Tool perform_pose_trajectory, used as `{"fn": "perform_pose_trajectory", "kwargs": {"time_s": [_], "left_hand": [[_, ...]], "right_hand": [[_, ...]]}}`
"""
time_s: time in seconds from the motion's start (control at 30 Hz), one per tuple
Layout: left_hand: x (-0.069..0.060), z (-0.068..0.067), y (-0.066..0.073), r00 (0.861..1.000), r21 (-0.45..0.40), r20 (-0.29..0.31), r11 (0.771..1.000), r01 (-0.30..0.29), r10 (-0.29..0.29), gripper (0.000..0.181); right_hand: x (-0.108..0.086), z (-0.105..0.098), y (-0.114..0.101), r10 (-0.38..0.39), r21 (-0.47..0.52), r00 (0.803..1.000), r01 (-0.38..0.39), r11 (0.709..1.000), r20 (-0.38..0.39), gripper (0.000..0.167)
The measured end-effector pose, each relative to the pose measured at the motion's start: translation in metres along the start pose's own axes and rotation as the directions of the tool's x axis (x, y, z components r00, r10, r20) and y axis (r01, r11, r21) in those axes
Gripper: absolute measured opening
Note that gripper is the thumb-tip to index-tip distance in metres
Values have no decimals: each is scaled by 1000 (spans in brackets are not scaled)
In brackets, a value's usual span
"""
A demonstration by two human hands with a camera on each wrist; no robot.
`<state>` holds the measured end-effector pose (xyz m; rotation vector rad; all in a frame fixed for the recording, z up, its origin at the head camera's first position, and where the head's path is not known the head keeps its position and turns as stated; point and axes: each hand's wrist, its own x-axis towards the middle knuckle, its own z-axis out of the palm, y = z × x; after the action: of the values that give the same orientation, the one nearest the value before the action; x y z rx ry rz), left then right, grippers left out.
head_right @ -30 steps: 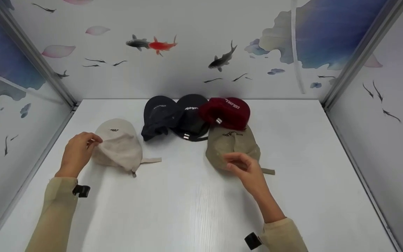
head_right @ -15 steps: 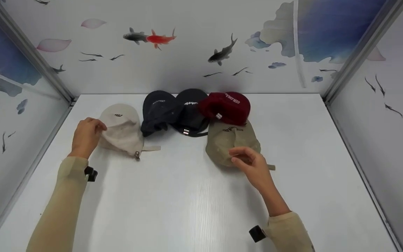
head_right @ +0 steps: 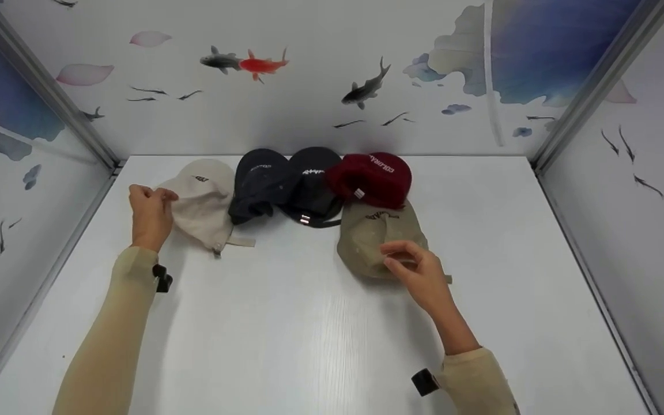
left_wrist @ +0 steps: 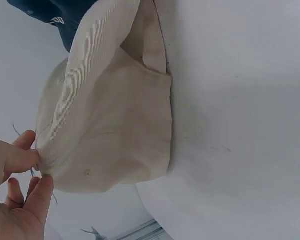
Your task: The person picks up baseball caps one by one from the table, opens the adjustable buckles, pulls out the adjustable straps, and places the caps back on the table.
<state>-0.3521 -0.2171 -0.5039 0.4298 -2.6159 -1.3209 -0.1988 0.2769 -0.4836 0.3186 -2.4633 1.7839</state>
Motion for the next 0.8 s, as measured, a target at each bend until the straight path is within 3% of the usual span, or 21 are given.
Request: {"fn": "perform_pose_trajectory", "kwargs": {"time_s": [0.07,0.1,0.13,0.17,0.33,0.57,0.7,0.8], "left_hand": [[1,2,-3,996,143,2,985,-91,92,22],[1,3,-4,990,216,13,966,-143,143,25],[1,3,-5,981,272,26,943,-192,192,27],[1,4,-6,977,284,39,935,-213,210,29],[3,7,-9,961,225,123,937,-268,246,33],[4,4,-17,940,180,264,947,-268,216,34],[-2,0,-21,950,171,233,953,-248,206,31],[-9,-1,-20,951,170,200,948,-269,234,29]], "right_hand": [[2,-2,-1,-8,-14,1000,8,1000,-7,22],[2,-4,-1,-8,-19,1000,8,1000,-9,22],[2,-5,0,-8,-23,1000,8,1000,-11,21],[3,-6,0,-6,-25,1000,6,1000,-13,21],[3,-9,2,-3,-28,1000,3,1000,-20,20],[7,-6,4,-18,-84,999,16,996,-32,19],[8,-5,6,-36,-191,998,27,981,-45,19],[8,-5,7,-54,-287,997,38,957,-49,22]]}}
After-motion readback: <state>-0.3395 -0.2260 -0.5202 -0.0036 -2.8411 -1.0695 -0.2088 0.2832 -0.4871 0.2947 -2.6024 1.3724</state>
